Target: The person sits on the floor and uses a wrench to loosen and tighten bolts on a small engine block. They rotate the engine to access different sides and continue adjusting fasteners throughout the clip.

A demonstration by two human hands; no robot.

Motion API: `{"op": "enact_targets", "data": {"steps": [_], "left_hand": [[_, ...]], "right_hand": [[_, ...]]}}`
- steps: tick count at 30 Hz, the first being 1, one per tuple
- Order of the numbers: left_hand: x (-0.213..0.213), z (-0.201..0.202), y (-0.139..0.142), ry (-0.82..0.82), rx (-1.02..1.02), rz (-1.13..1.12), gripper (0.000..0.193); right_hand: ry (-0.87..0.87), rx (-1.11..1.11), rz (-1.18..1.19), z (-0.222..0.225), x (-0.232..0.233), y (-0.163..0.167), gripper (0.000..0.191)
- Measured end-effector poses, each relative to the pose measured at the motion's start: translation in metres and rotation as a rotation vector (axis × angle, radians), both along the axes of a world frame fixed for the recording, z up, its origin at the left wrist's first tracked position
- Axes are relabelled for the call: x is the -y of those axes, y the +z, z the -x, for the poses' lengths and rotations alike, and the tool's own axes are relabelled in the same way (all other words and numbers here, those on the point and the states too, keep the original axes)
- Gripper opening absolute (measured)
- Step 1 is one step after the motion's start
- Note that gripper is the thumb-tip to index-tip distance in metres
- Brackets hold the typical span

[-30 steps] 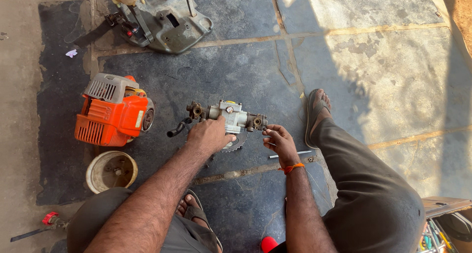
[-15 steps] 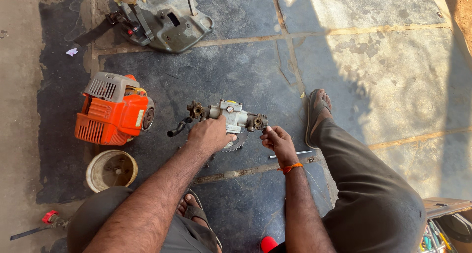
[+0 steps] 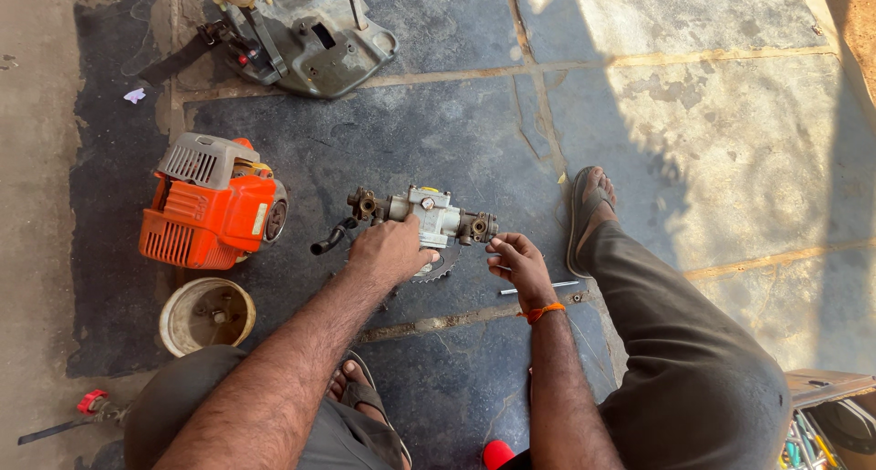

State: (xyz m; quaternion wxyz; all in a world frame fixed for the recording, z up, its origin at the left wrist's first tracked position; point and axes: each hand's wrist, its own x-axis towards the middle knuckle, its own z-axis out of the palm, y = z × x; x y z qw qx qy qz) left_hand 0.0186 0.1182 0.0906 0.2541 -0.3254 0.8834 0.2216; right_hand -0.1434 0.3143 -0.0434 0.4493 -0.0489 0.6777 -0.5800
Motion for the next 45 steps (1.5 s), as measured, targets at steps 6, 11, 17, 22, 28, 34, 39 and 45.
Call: {"op": "enact_targets", "data": {"steps": [6,11,17,22,28,34,39,45], "left_hand": [[-0.0013,-0.0004,-0.0004,-0.001,0.007,-0.007,0.063],[-0.0017,-0.0007,-0.0011,-0.006,0.004,-0.008,0.062],[-0.0026,0.0004,-0.0002,0.004,0.021,-0.012,0.063],[-0.0026,-0.0004,0.0008,0.003,0.019,-0.011,0.063],[-0.0026,-0.0001,0.0006,0.004,0.03,-0.014,0.064],[-0.0009,-0.0018,-0.0001,0.001,0.004,-0.014,0.061],[-0.0024,-0.0002,-0.0023,0.009,0.033,-0.005,0.063],[-0.0007,-0.0023,-0.0028,-0.004,-0.012,-0.006,0.061]], "right_hand": [[0.051,-0.027,0.046,-0.0006,-0.0001,-0.0007,0.025],[-0.012,0.019,-0.025,0.0002,-0.0008,0.003,0.02],[0.024,0.008,0.084,-0.0002,-0.0011,0.0025,0.028],[-0.04,0.043,-0.009,0.0009,-0.0036,0.0004,0.026],[-0.018,0.004,0.054,0.001,-0.0034,0.0031,0.024],[-0.072,0.052,-0.005,0.0017,-0.0035,0.0042,0.022],[-0.019,0.012,0.025,0.0021,-0.0026,-0.0013,0.02],[-0.119,0.037,0.045,0.0045,-0.0036,0.0026,0.021]]}}
